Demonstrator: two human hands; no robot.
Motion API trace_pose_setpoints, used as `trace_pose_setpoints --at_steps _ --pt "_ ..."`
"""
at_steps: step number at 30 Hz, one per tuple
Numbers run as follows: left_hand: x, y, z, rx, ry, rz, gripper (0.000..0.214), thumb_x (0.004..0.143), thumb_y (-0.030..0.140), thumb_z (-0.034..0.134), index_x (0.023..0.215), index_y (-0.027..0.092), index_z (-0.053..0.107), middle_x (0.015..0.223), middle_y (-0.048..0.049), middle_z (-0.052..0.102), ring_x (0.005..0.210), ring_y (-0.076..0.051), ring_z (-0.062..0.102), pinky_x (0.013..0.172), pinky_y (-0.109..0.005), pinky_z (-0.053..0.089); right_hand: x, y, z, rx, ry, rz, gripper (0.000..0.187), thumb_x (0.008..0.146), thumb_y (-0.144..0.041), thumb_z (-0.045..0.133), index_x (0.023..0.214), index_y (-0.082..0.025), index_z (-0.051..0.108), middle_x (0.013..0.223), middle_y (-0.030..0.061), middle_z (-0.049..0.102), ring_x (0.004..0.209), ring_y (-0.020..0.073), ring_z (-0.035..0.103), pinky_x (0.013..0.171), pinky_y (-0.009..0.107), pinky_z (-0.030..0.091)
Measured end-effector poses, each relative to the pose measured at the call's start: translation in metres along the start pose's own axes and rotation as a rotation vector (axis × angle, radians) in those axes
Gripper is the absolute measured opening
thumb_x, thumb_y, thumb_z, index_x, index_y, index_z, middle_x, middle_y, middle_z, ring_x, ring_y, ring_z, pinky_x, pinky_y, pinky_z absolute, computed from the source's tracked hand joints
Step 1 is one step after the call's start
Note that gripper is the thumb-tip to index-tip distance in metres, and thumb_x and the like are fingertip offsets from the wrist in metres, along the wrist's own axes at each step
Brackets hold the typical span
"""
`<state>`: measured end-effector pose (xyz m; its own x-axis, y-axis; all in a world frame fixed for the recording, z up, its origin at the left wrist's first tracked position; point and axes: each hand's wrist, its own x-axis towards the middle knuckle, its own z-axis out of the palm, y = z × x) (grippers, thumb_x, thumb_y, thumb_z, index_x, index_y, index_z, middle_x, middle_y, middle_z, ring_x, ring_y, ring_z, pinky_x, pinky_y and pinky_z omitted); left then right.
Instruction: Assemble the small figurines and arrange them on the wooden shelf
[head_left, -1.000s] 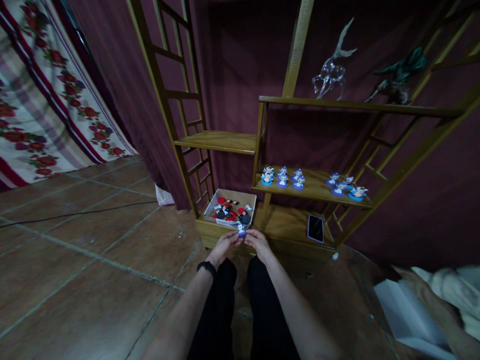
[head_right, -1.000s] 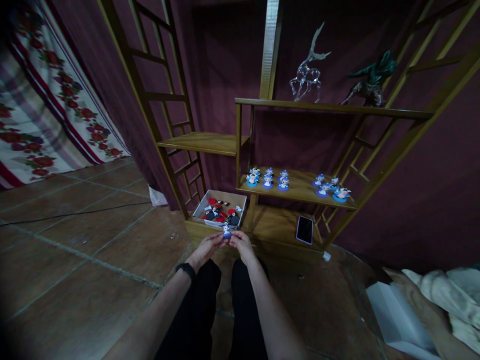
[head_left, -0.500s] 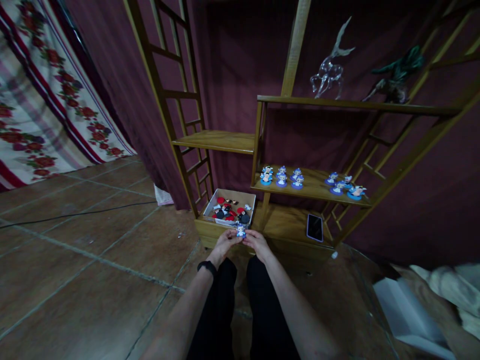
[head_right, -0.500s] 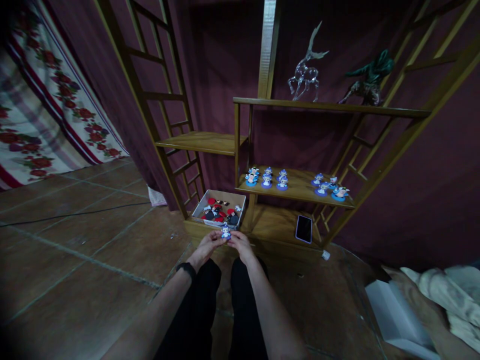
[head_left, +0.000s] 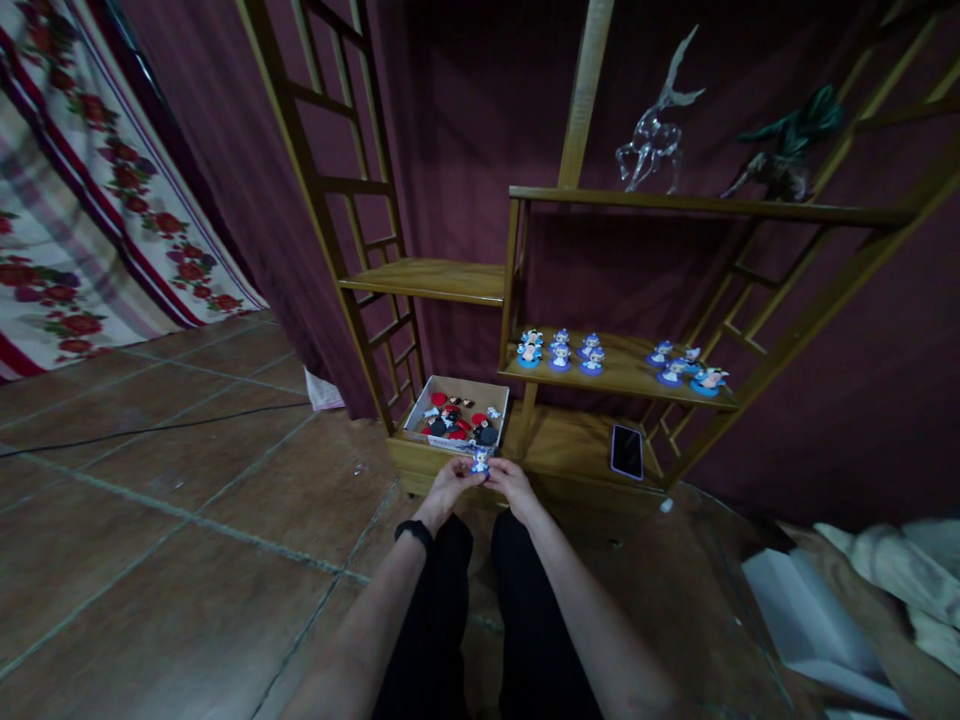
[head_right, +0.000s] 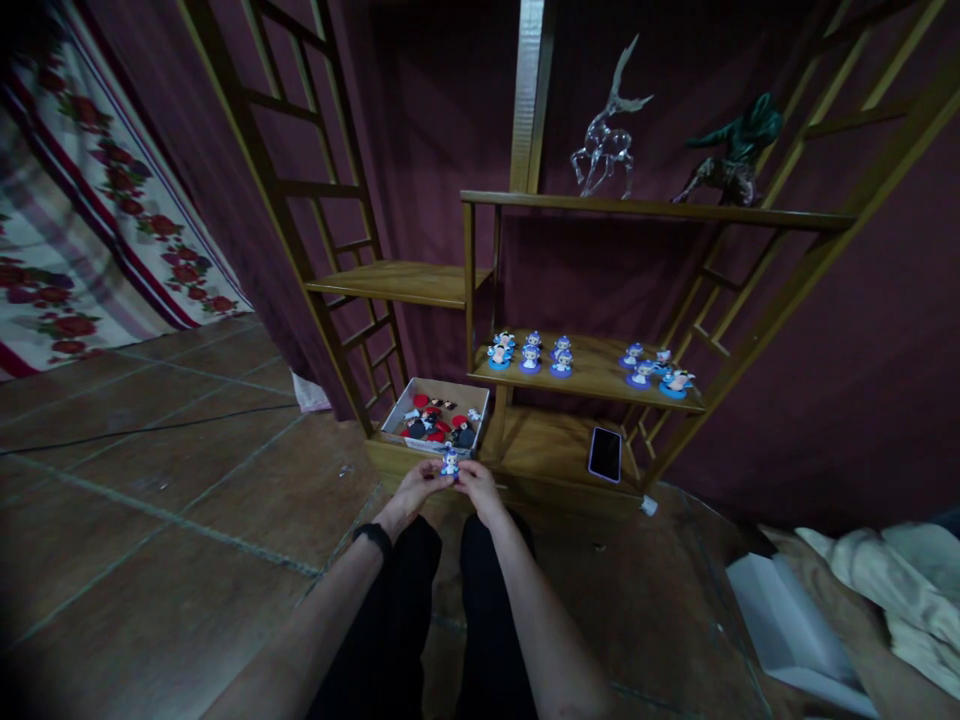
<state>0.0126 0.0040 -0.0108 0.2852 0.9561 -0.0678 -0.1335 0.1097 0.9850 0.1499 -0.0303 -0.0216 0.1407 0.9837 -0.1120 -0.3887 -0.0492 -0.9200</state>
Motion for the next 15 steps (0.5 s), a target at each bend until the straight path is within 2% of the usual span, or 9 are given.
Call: trace_pose_setpoints --at_steps 6,15 --pt "-0.002 0.001 0.001 0.000 -0.003 0.000 0.036 0.050 0.021 0.078 0.079 0.015 0.059 0.075 0.0003 0.064 0.071 -0.013 0.058 0.072 -0.027 0.044 0.007 0.013 0.002 -0.238 0.045 -0.063 0.026 0.068 -0.037 0.058 0.087 -0.020 0.062 0.085 0.0012 0.065 0.074 0.0161 0.062 0.070 0.034 0.054" --pt "-0.001 0.000 0.000 -0.056 -0.075 -0.014 0.036 0.050 0.023 0.078 0.080 0.015 0.059 0.076 -0.0016 0.066 0.073 -0.015 0.060 0.074 -0.030 0.045 0.010 0.018 -0.003 -0.411 0.033 -0.135 0.021 0.074 -0.027 0.048 0.089 -0.022 0.061 0.084 0.0006 0.065 0.073 0.0148 0.063 0.067 0.031 0.054"
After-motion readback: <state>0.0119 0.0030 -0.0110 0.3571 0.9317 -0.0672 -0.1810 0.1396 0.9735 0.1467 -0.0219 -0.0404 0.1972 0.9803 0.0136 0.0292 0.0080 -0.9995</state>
